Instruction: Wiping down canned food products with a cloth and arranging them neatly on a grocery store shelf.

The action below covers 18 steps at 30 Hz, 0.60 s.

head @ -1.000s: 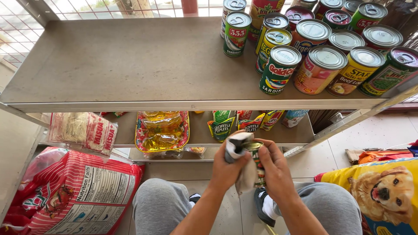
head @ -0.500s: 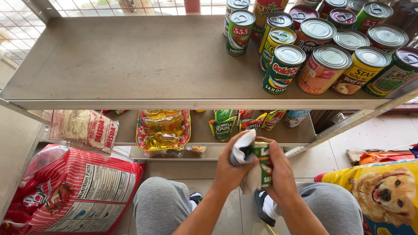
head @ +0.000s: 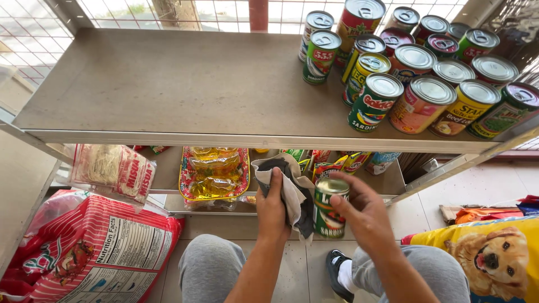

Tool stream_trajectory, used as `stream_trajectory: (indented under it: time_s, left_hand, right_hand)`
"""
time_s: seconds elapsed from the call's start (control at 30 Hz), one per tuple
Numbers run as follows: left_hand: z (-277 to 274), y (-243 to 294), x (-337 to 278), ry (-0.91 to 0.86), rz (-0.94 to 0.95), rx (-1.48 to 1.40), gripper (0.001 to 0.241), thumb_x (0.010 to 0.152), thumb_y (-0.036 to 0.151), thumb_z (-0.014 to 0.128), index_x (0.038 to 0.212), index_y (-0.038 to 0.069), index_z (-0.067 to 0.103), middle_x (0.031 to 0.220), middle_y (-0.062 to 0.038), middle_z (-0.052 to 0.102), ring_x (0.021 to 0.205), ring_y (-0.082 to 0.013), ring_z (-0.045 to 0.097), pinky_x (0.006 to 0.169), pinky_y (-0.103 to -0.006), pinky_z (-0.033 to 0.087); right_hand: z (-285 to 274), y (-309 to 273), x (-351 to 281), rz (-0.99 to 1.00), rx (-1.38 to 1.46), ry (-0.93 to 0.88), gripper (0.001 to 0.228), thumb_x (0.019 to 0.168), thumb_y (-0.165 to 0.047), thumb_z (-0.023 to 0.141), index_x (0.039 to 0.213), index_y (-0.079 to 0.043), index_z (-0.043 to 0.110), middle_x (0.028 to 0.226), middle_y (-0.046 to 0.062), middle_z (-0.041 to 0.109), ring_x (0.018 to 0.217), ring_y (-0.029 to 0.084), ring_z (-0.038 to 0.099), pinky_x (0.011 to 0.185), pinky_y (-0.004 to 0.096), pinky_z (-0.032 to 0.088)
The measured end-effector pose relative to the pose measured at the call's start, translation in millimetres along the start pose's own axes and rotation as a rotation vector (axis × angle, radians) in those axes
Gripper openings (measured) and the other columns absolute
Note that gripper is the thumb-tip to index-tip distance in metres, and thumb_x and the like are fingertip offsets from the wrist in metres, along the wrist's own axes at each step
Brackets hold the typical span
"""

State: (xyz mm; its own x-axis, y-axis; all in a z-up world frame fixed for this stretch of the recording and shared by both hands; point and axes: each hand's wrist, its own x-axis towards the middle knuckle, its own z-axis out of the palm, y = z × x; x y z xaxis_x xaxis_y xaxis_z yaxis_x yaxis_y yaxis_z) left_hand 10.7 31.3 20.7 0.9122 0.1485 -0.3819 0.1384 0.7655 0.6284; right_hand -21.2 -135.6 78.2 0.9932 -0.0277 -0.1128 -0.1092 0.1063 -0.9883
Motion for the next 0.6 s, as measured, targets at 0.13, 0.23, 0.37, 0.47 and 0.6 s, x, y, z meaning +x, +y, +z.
stream_trajectory:
  time_s: [0.13,0.23,0.37,0.47,0.6]
  left_hand:
    - [15,29,-14,0.154,0.076,0.0,0.028,0.09,0.041,0.08,0.095,0.017,0.066,0.077,0.001,0.063,0.071,-0.0105,0.066,0.069,-0.0274,0.054]
    - [13,45,-16,0.16,0.059,-0.034,0.031,0.088,0.046,0.08,0.097,0.018,0.067,0.08,0.001,0.065,0.073,-0.0113,0.066,0.073,-0.0291,0.055]
    - [1,48,-9,0.165,0.06,-0.066,0.033,0.089,0.047,0.079,0.103,0.018,0.069,0.086,0.0,0.068,0.079,-0.0124,0.067,0.078,-0.0317,0.057]
    - [-3,54,-8,0.181,0.051,-0.081,0.034,0.089,0.046,0.08,0.106,0.018,0.071,0.088,0.0,0.068,0.081,-0.0127,0.068,0.081,-0.0328,0.057]
    - [0,68,-12,0.206,0.032,-0.093,0.043,0.085,0.052,0.079,0.108,0.017,0.068,0.088,-0.001,0.065,0.082,-0.0136,0.064,0.081,-0.0329,0.054]
  right_hand:
    - [24,-54,20,-0.441,-0.179,0.021,0.07,0.076,-0.01,0.083,0.139,0.007,0.059,0.119,0.025,0.069,0.092,0.023,0.069,0.082,0.04,0.061]
    - [26,-99,50,-0.658,-0.458,0.015,0.063,0.086,-0.017,0.082,0.137,0.01,0.06,0.119,0.031,0.065,0.093,0.032,0.07,0.079,0.042,0.061]
    - [39,-140,92,-0.68,-0.603,-0.01,0.063,0.092,-0.017,0.086,0.138,0.016,0.058,0.122,0.036,0.06,0.116,0.045,0.064,0.09,0.05,0.055]
    - [44,-145,122,-0.599,-0.853,0.039,0.066,0.089,-0.03,0.09,0.136,0.008,0.065,0.116,0.03,0.069,0.11,0.039,0.068,0.093,0.044,0.054]
    - [45,-141,144,-0.534,-1.099,0.066,0.059,0.083,-0.032,0.088,0.134,-0.008,0.069,0.114,0.014,0.075,0.109,0.031,0.07,0.096,0.043,0.052]
